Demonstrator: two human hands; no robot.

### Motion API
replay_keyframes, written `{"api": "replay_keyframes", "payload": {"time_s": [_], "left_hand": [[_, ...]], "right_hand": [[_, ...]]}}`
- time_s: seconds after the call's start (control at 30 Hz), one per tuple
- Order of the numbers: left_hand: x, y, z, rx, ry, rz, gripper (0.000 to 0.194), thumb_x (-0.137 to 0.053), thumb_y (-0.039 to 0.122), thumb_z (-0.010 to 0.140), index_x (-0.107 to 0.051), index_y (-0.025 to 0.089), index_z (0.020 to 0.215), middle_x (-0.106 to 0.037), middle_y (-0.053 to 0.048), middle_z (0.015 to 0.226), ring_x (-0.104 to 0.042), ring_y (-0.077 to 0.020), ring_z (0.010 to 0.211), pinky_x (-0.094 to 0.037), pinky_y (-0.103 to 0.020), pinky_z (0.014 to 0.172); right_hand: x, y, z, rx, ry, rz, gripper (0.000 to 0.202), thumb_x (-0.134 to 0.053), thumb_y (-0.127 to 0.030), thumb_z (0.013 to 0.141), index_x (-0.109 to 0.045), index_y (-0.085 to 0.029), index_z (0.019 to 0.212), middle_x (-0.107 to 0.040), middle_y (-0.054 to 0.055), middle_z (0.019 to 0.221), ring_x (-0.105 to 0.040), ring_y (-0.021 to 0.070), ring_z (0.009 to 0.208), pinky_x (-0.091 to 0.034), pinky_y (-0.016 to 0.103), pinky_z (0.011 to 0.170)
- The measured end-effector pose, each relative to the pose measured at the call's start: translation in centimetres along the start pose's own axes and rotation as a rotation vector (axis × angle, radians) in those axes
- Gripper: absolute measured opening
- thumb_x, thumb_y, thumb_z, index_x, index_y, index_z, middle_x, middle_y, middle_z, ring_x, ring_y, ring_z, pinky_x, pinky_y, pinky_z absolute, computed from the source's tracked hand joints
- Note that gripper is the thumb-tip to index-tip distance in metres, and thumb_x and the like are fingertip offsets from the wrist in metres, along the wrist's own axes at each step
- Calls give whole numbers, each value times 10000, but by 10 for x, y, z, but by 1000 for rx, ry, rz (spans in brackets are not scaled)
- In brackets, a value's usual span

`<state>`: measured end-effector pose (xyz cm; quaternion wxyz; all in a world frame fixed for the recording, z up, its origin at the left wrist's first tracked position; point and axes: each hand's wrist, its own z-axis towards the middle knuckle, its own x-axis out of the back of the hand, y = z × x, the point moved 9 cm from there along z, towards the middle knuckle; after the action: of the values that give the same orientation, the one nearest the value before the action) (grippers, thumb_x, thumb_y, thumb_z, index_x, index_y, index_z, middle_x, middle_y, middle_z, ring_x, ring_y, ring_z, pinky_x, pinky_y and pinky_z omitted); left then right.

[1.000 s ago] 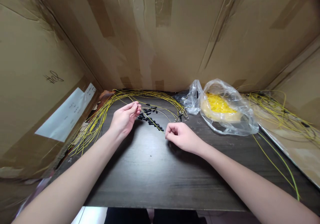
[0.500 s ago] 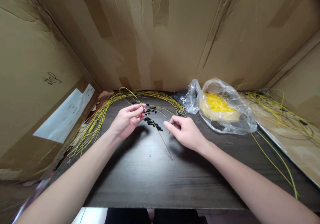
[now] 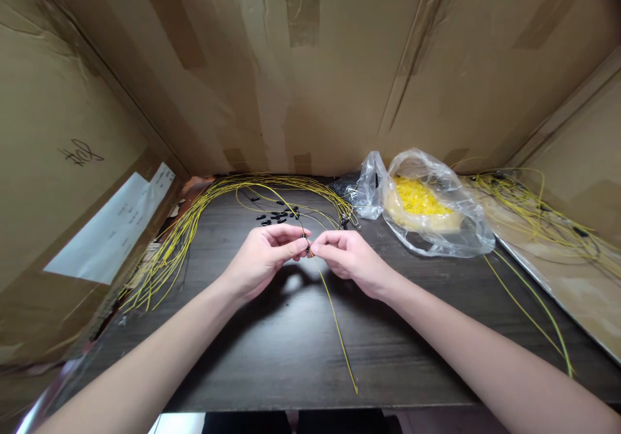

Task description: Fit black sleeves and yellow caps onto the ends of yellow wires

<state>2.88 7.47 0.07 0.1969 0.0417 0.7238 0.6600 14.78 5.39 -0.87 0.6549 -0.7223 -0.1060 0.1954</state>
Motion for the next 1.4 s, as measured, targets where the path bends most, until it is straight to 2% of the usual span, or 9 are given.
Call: {"api": "replay_keyframes", "payload": {"time_s": [0.23, 0.4, 0.57, 0.7, 0.8, 0.97, 1.1, 1.2, 1.4], "left_hand": [[3, -2, 2, 6, 17, -14, 237, -862, 194, 648, -773, 142, 861, -718, -67, 864, -620, -114, 680, -507, -246, 655], [14, 3, 7, -13, 70, -64, 236, -853, 164, 664, -773, 121, 881, -714, -66, 849, -616, -94, 687, -516, -214, 678], [45, 13, 21, -51, 160, -160, 247, -835, 131, 688, -760, 90, 920, -706, -77, 838, -624, -89, 717, -524, -181, 688], [68, 20, 31, -79, 193, -183, 263, -823, 121, 699, -750, 78, 948, -694, -75, 840, -614, -77, 693, -522, -160, 649], [76, 26, 32, -106, 198, -190, 251, -819, 114, 697, -749, 79, 935, -688, -67, 827, -612, -80, 689, -523, -161, 635], [63, 34, 24, -106, 111, -177, 222, -826, 119, 689, -756, 95, 898, -689, -55, 798, -625, -92, 717, -536, -183, 686], [37, 27, 16, -74, -1, -77, 213, -844, 125, 664, -764, 113, 861, -702, -54, 824, -633, -101, 717, -529, -190, 683], [19, 14, 12, -40, -70, 6, 189, -851, 130, 651, -765, 122, 819, -709, -53, 854, -626, -99, 689, -523, -204, 665], [5, -3, 8, -10, -126, 38, 201, -845, 152, 672, -760, 138, 854, -720, -59, 878, -649, -131, 746, -529, -252, 727]], "right_hand": [[-1, 6, 0, -42, -5, 38, 218, -690, -374, 769, -594, -178, 759, -360, -89, 497, -202, 44, 413, -107, 216, 405], [-3, -2, 0, 18, -35, -35, 144, -657, -277, 760, -586, -166, 702, -403, -78, 504, -252, 46, 437, -167, 206, 434], [-18, 1, -5, -18, -260, -227, 110, -643, -193, 734, -583, -155, 650, -528, -38, 573, -398, 64, 520, -276, 209, 502], [-30, 13, -14, -120, -452, -332, 108, -624, -151, 726, -565, -154, 635, -524, -42, 564, -398, 63, 507, -284, 209, 493], [-34, 17, -21, -161, -545, -404, 92, -636, -144, 733, -587, -146, 654, -543, -40, 580, -406, 60, 510, -297, 205, 491], [-28, 9, -23, -138, -586, -497, 196, -724, -309, 779, -673, -135, 852, -433, -83, 523, -325, 49, 470, -255, 207, 464], [-11, -12, -8, 34, -326, -364, 321, -678, -422, 842, -662, -150, 1012, -366, -93, 537, -290, 55, 487, -215, 216, 474], [-2, -17, -2, 99, -164, -314, 302, -657, -429, 859, -662, -150, 974, -353, -90, 540, -275, 58, 495, -189, 226, 481], [-6, -14, -1, 96, -148, -223, 286, -696, -412, 818, -635, -132, 816, -377, -82, 543, -289, 57, 509, -192, 231, 498]]}}
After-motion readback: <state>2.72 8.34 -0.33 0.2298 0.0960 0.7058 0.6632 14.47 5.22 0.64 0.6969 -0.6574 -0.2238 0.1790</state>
